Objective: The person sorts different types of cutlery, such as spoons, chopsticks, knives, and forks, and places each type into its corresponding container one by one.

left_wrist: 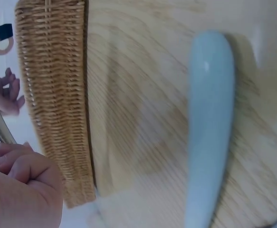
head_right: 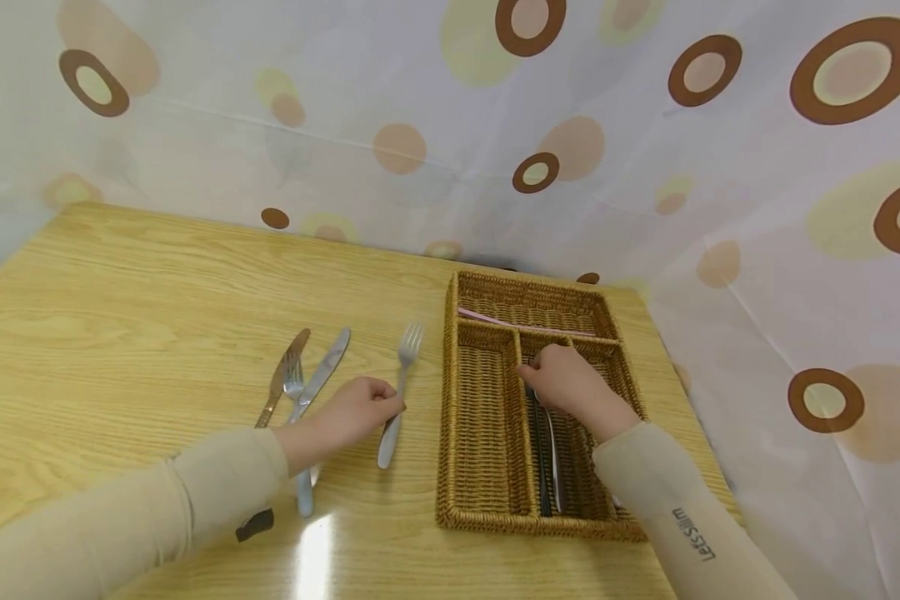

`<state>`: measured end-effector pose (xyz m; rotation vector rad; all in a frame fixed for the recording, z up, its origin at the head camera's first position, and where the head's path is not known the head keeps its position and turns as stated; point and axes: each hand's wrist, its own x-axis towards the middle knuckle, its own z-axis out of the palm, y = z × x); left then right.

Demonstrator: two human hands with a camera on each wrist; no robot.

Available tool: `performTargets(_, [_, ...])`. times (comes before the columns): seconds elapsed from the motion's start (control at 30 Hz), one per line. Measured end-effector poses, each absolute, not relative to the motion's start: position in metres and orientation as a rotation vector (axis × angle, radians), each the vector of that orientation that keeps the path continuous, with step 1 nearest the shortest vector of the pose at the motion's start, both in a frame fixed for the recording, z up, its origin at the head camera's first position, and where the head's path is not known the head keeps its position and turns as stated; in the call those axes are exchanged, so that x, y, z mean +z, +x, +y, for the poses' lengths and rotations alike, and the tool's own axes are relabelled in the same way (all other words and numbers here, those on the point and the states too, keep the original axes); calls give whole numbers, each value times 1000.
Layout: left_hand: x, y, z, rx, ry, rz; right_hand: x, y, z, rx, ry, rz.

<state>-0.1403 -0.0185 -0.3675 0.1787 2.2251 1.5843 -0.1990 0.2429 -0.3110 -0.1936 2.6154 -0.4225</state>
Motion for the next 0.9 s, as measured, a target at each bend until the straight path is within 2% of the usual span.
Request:
performTargets(0.4, [-367, -138, -5, 1608, 174, 2240, -308, -191, 230, -485, -270, 2613])
performTargets(0.9, [-362, -131, 13, 1675, 184, 2156, -306, -189, 218, -516, -225, 2620])
